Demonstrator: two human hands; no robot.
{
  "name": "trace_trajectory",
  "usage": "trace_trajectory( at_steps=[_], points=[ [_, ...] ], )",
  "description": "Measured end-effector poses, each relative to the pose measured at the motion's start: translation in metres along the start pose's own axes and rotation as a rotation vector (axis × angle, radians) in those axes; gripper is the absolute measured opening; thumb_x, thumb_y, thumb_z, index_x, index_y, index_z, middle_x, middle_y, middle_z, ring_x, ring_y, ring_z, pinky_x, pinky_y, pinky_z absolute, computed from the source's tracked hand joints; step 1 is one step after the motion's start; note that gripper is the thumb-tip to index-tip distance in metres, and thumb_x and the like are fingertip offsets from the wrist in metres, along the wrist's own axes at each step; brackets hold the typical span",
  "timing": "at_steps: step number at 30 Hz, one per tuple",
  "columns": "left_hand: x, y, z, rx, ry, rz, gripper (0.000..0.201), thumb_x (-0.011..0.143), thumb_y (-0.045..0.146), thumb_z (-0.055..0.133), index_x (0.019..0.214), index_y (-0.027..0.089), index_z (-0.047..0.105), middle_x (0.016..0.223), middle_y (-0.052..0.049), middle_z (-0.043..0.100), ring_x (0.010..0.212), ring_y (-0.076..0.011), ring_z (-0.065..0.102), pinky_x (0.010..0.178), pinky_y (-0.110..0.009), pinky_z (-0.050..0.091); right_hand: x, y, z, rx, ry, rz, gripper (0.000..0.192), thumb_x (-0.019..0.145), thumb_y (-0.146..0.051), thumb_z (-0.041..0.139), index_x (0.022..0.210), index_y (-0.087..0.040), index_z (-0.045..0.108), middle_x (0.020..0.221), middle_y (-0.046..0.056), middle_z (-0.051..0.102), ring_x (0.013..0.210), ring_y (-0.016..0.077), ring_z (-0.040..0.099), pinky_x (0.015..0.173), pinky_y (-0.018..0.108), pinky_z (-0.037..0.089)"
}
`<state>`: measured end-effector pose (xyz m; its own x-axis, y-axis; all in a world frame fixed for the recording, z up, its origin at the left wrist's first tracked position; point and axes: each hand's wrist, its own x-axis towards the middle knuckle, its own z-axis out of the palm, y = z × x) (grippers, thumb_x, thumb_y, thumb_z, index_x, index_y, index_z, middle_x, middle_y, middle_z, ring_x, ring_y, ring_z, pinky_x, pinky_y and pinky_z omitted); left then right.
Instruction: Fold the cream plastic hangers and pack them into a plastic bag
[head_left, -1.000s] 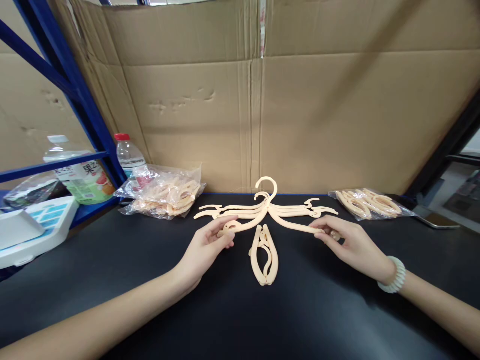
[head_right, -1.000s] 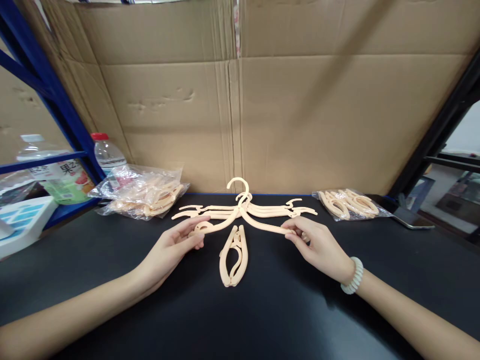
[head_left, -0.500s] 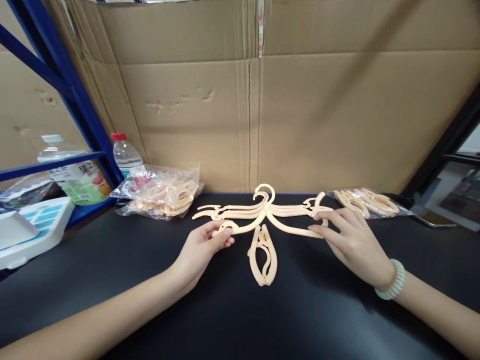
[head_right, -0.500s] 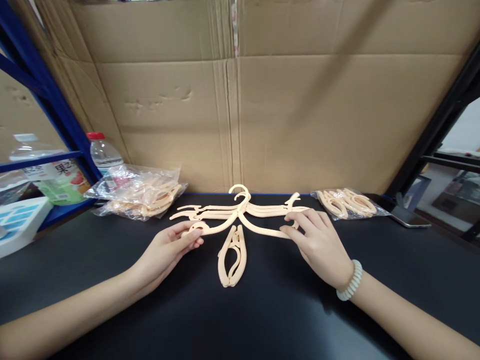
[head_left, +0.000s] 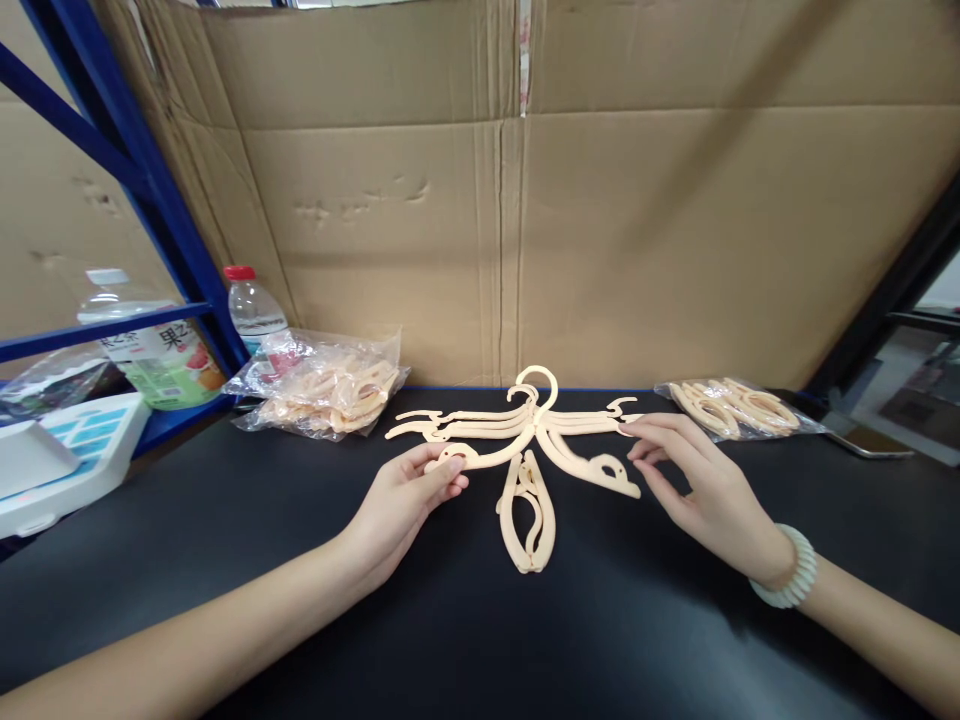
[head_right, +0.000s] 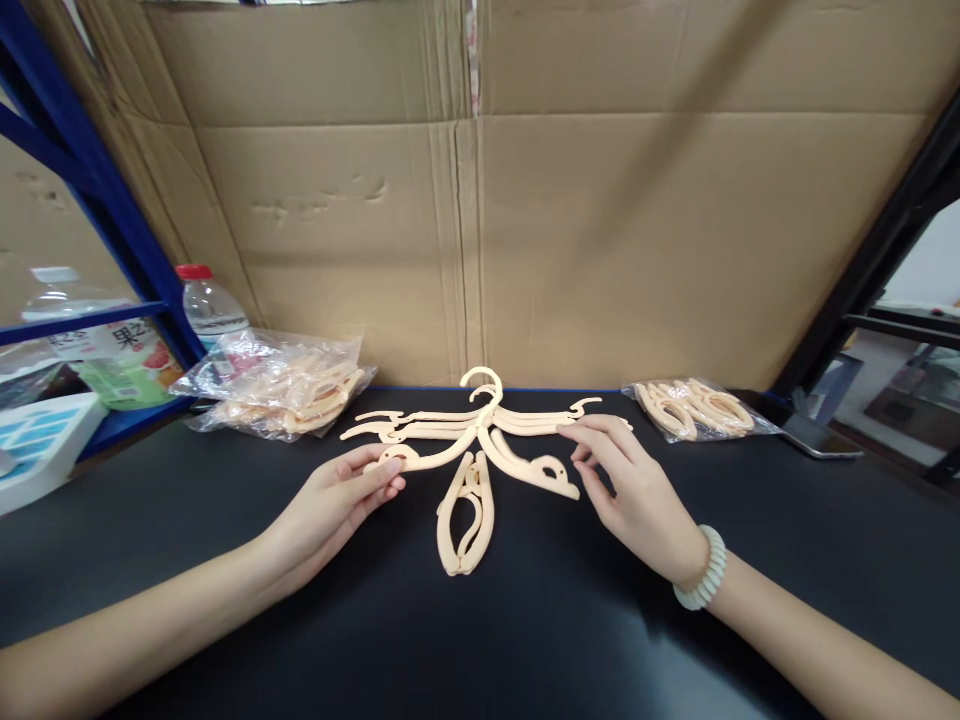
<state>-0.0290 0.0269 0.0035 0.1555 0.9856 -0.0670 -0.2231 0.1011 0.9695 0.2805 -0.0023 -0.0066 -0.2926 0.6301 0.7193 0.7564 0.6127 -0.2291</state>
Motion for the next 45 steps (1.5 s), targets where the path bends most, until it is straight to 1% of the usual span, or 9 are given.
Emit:
trace_trajectory(
  at_steps=[5,11,16,24,32,36,40,43,45],
  points=[
    [-0.001,0.000,0.000,-0.015,-0.002,0.003,0.026,0.067,0.029,0.083,0.083,0.013,0.070,0.081,0.001,0.061,0.069,-0.0054,0.057,0.069,-0.014,0.051,0.001,0.000,-0.003,0.149,-0.022,0.166,0.028,0.093,-0.028,0.048,0.120,-0.024,0.052,0.103,0.009,0.060,0.082,0.0190,0.062,0.073,0.034,0.056],
    [0.001,0.000,0.001,-0.067,0.038,0.002,0.025,0.066,0.027,0.084,0.080,0.012,0.068,0.078,0.001,0.060,0.069,-0.0058,0.058,0.071,-0.015,0.052,0.002,-0.001,-0.001,0.346,-0.308,0.334,0.037,0.087,-0.041,0.058,0.119,-0.023,0.053,0.083,0.003,0.067,0.072,0.0171,0.061,0.069,0.033,0.053],
    [0.002,-0.001,0.001,-0.084,0.036,0.015,0.024,0.067,0.026,0.083,0.079,0.012,0.068,0.079,0.000,0.061,0.073,-0.0075,0.059,0.074,-0.017,0.052,0.004,-0.004,0.001,0.605,-0.408,0.437,0.036,0.084,-0.043,0.063,0.111,-0.020,0.059,0.080,0.003,0.064,0.074,0.0170,0.061,0.072,0.032,0.053],
    [-0.002,-0.001,0.005,-0.102,0.053,0.062,0.041,0.073,0.027,0.079,0.110,0.021,0.063,0.081,0.000,0.062,0.075,-0.0087,0.057,0.072,-0.020,0.051,0.008,-0.003,-0.002,0.989,-0.104,0.645,0.024,0.088,-0.040,0.060,0.097,-0.019,0.065,0.083,0.003,0.057,0.073,0.0137,0.052,0.071,0.028,0.047],
    [-0.013,0.002,0.018,-0.044,-0.061,0.044,0.022,0.077,0.031,0.075,0.091,0.016,0.065,0.083,0.000,0.063,0.075,-0.0088,0.057,0.067,-0.019,0.050,0.007,-0.031,0.005,1.238,-0.054,0.783,0.023,0.082,-0.036,0.070,0.097,-0.022,0.059,0.083,0.000,0.057,0.069,0.0107,0.053,0.066,0.024,0.049],
    [-0.021,0.000,0.025,0.050,-0.160,0.028,0.026,0.079,0.033,0.073,0.096,0.014,0.066,0.085,-0.004,0.067,0.077,-0.0123,0.061,0.067,-0.021,0.052,0.004,-0.047,0.009,1.336,-0.146,0.750,0.023,0.083,-0.029,0.070,0.092,-0.024,0.050,0.079,-0.004,0.057,0.061,0.0069,0.054,0.060,0.020,0.047],
    [-0.025,-0.002,0.027,0.093,-0.201,0.034,0.029,0.079,0.035,0.072,0.098,0.013,0.066,0.088,-0.007,0.069,0.078,-0.0154,0.063,0.069,-0.026,0.054,0.002,-0.055,0.008,1.327,-0.387,0.589,0.008,0.089,-0.025,0.062,0.091,-0.021,0.055,0.091,0.001,0.061,0.078,0.0111,0.059,0.076,0.027,0.051],
    [-0.025,-0.003,0.027,0.097,-0.191,0.037,0.030,0.079,0.035,0.072,0.098,0.013,0.065,0.088,-0.006,0.069,0.078,-0.0161,0.064,0.070,-0.027,0.055,0.002,-0.057,0.003,1.300,-0.575,0.448,0.018,0.093,-0.026,0.056,0.109,-0.023,0.063,0.115,0.007,0.058,0.099,0.0178,0.060,0.089,0.037,0.050],
    [-0.025,-0.004,0.027,0.097,-0.186,0.053,0.029,0.079,0.034,0.072,0.099,0.014,0.065,0.089,-0.006,0.069,0.078,-0.0156,0.064,0.069,-0.026,0.054,0.002,-0.059,0.000,1.295,-0.640,0.396,0.031,0.094,-0.027,0.054,0.124,-0.027,0.059,0.133,0.009,0.048,0.110,0.0215,0.056,0.093,0.039,0.049]
  ],
)
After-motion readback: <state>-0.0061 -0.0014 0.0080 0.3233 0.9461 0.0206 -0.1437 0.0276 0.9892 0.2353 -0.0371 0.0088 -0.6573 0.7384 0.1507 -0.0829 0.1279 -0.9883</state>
